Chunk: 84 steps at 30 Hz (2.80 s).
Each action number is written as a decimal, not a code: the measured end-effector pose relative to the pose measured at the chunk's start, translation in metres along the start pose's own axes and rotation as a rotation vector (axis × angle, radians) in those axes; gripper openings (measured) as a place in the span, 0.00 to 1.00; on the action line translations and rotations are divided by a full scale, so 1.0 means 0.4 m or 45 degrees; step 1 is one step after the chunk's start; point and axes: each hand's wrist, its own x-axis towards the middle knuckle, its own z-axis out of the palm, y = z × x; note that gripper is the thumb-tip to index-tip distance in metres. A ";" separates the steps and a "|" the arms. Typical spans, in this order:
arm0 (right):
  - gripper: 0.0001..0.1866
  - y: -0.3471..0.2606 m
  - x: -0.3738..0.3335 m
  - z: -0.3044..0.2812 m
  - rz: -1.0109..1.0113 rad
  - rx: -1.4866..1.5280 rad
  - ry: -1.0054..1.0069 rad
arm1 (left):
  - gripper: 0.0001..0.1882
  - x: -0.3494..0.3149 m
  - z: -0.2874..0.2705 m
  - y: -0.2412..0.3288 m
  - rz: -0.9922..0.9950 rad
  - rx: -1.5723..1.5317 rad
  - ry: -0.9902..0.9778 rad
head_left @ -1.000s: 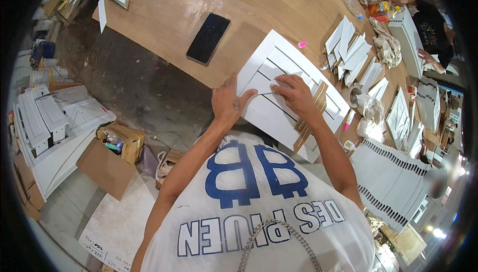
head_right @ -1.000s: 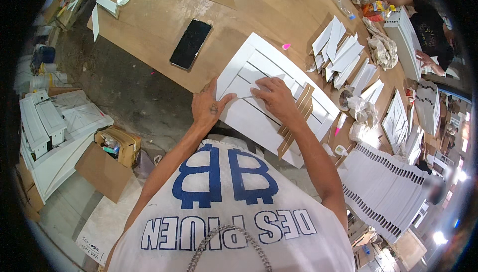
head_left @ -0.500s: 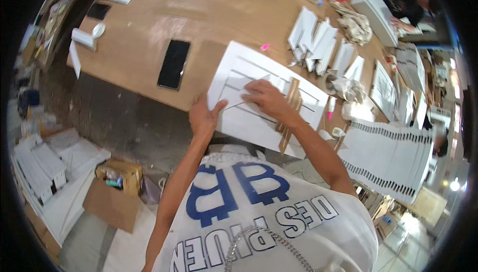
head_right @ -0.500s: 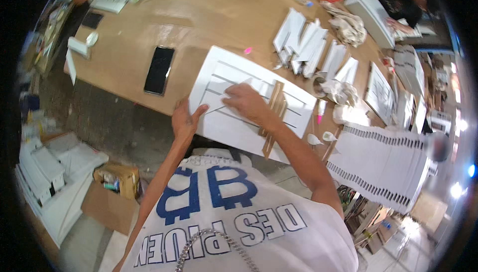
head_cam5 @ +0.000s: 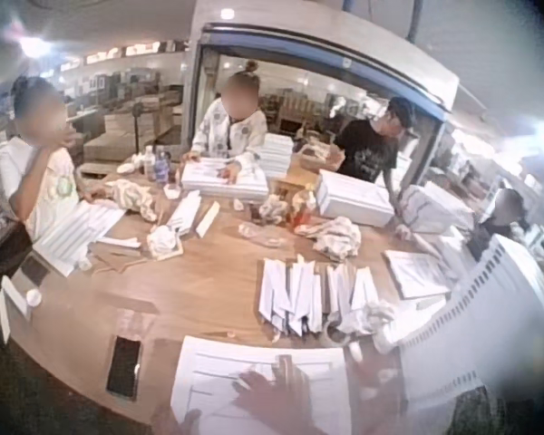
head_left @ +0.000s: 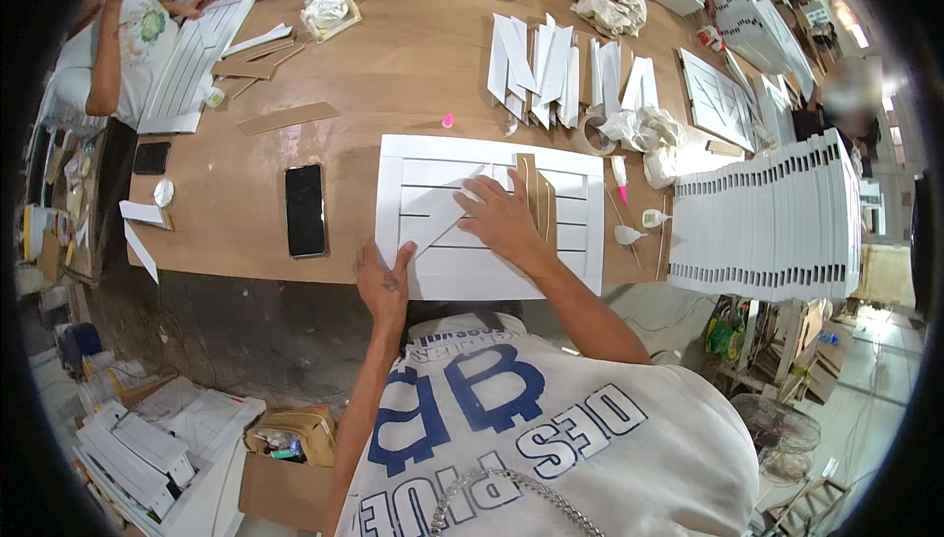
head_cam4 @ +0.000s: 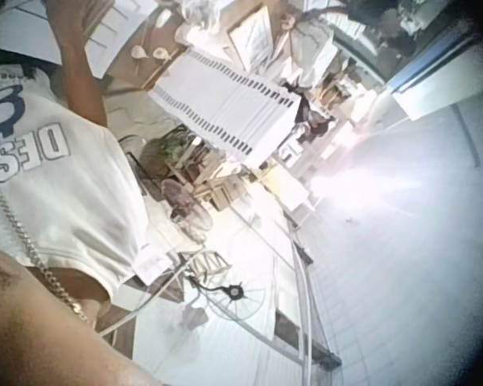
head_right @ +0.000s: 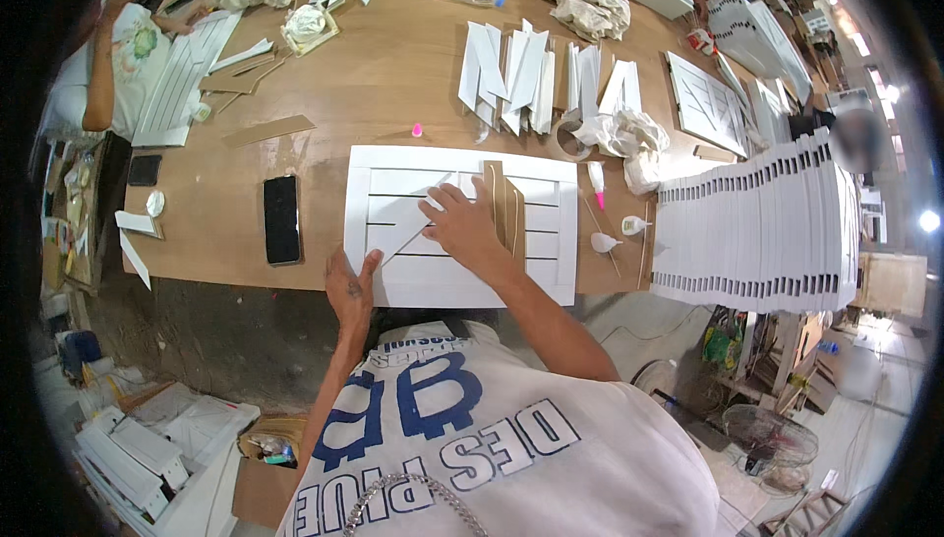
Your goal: The person assembles white paper or cardboard parts by applying glue and pressing them onto a larger white board with pre-cut slots. They handle multiple small pieces, aligning and securing them into place while working at a shared table with others.
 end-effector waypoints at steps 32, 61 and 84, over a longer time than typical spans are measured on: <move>0.24 -0.041 -0.011 -0.017 0.282 -0.085 -0.147 | 0.33 -0.002 0.002 -0.019 -0.209 0.026 -0.053; 0.33 -0.095 0.046 -0.021 0.535 -0.060 -0.252 | 0.31 0.040 0.002 -0.098 0.092 0.047 -0.099; 0.22 -0.049 0.058 -0.019 0.492 0.077 -0.398 | 0.79 0.334 0.141 0.064 0.657 0.805 -0.873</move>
